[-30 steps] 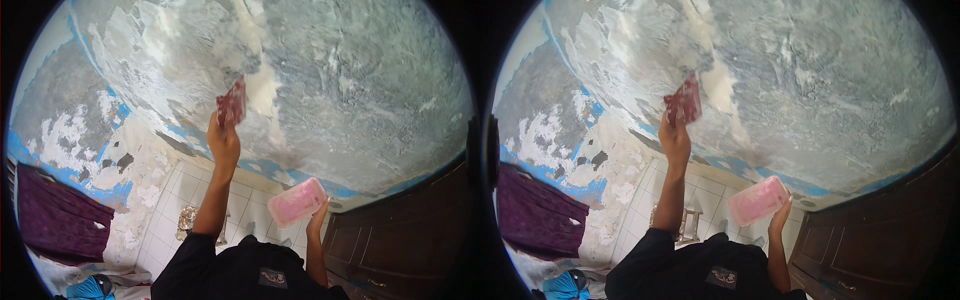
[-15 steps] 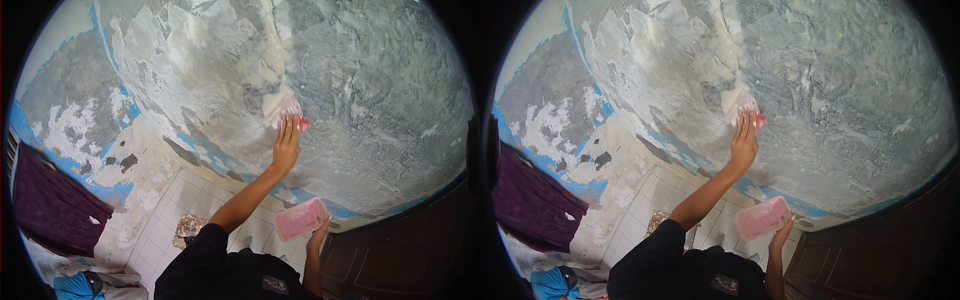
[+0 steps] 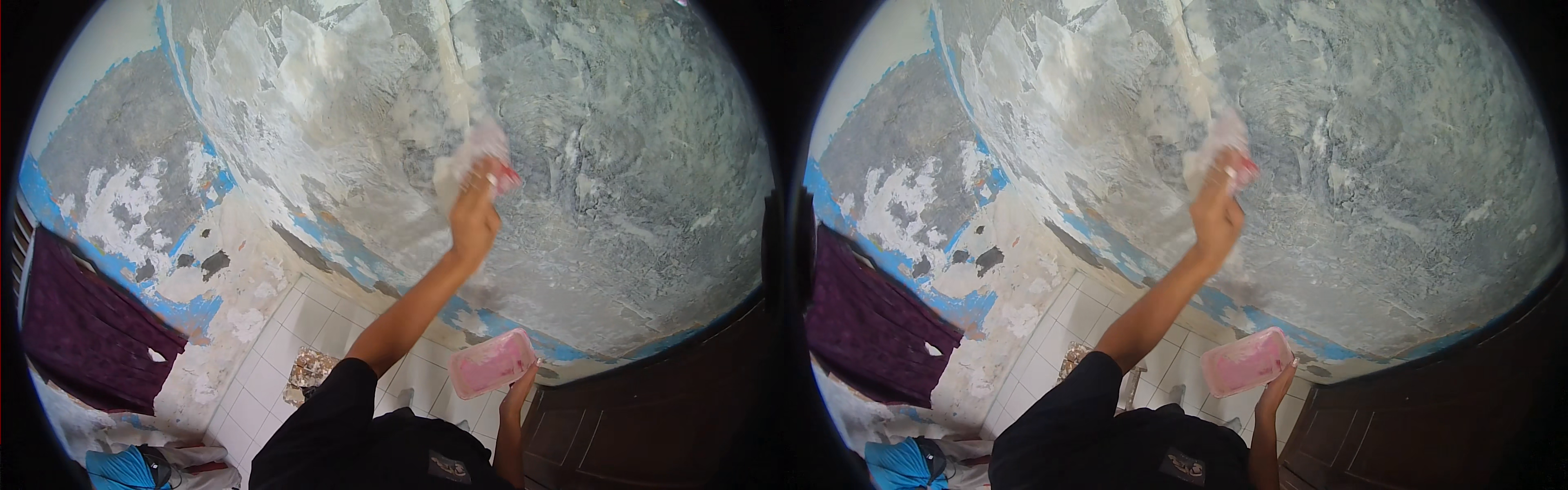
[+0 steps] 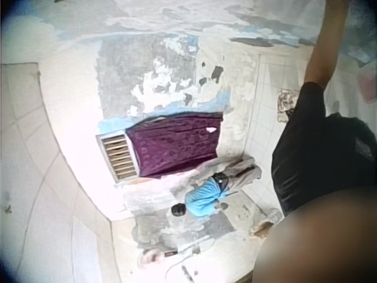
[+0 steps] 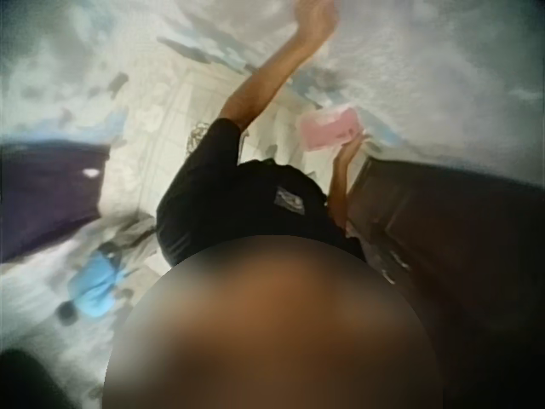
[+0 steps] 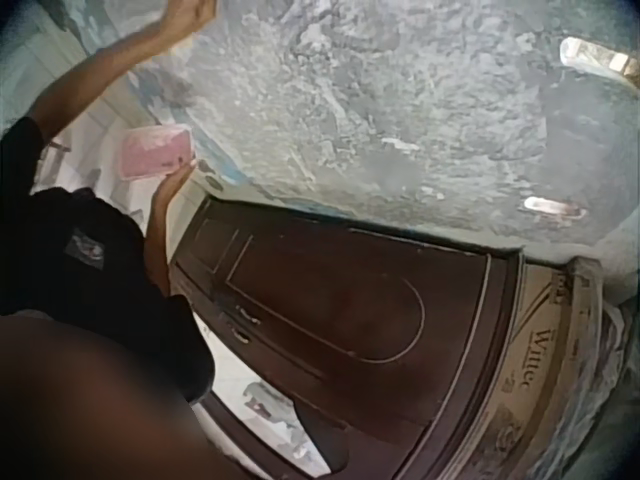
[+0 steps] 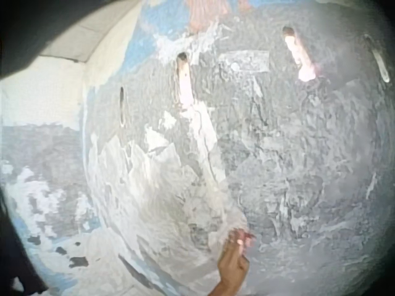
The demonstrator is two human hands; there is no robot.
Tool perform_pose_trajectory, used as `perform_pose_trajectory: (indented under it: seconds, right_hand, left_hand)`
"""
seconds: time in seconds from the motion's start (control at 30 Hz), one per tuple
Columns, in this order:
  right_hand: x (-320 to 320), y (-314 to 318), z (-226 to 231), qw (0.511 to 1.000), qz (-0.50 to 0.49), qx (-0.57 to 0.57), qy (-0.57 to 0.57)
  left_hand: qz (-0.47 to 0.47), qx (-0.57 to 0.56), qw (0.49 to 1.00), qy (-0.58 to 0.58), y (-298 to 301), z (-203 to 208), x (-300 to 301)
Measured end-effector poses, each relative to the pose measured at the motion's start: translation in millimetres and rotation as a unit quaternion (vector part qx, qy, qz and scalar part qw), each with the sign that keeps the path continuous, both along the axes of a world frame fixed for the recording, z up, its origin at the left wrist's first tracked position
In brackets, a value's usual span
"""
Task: The person applies wall putty from a container to damaged sections of a wall using a plastic spreader.
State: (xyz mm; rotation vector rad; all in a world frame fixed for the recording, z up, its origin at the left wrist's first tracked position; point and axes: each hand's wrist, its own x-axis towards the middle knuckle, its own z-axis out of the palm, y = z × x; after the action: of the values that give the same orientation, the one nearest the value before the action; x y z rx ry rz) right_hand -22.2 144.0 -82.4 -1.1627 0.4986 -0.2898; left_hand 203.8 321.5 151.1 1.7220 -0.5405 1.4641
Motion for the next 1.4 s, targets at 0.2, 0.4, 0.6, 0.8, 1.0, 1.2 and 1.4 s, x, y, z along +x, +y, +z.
perform_pose_trajectory:
  seconds: [0.2, 0.4, 0.6, 0.8, 1.0, 1.2, 1.4]
  right_hand:
    - [-3.8, -6.4, -12.1, 1.000, 0.008, -0.010, -0.006]
    - [-8.4, -6.2, 7.2, 1.000, 0.010, 0.001, 0.011]
    - [-5.6, -14.3, -12.6, 1.000, -0.017, 0.005, 0.011]
    - [-3.8, -4.4, 2.3, 1.000, 0.029, 0.003, -0.008]
    - [0.9, -3.8, 1.8, 0.999, 0.027, 0.004, -0.024]
    - [1.8, 4.1, -4.3, 0.998, 0.056, 0.005, -0.010]
    - [5.9, 15.4, -4.8, 0.998, 0.058, 0.011, 0.003]
  left_hand:
    - [-0.181, -0.058, 0.977, 0.098, 0.0, -10.5, -37.7]
    - [-0.012, -0.148, 0.988, -0.032, 74.4, 104.2, 11.6]
    - [0.029, 0.084, 0.996, -0.028, 17.8, 39.0, 25.1]
    - [0.000, -0.075, 0.994, -0.084, 57.9, 45.3, -4.4]
    - [-0.024, -0.256, 0.963, 0.082, 81.4, 131.1, 21.3]
    - [-0.038, -0.001, 0.999, -0.016, 8.6, 90.2, -2.4]
    - [-0.061, -0.109, 0.992, -0.005, 70.4, 85.3, -15.3]
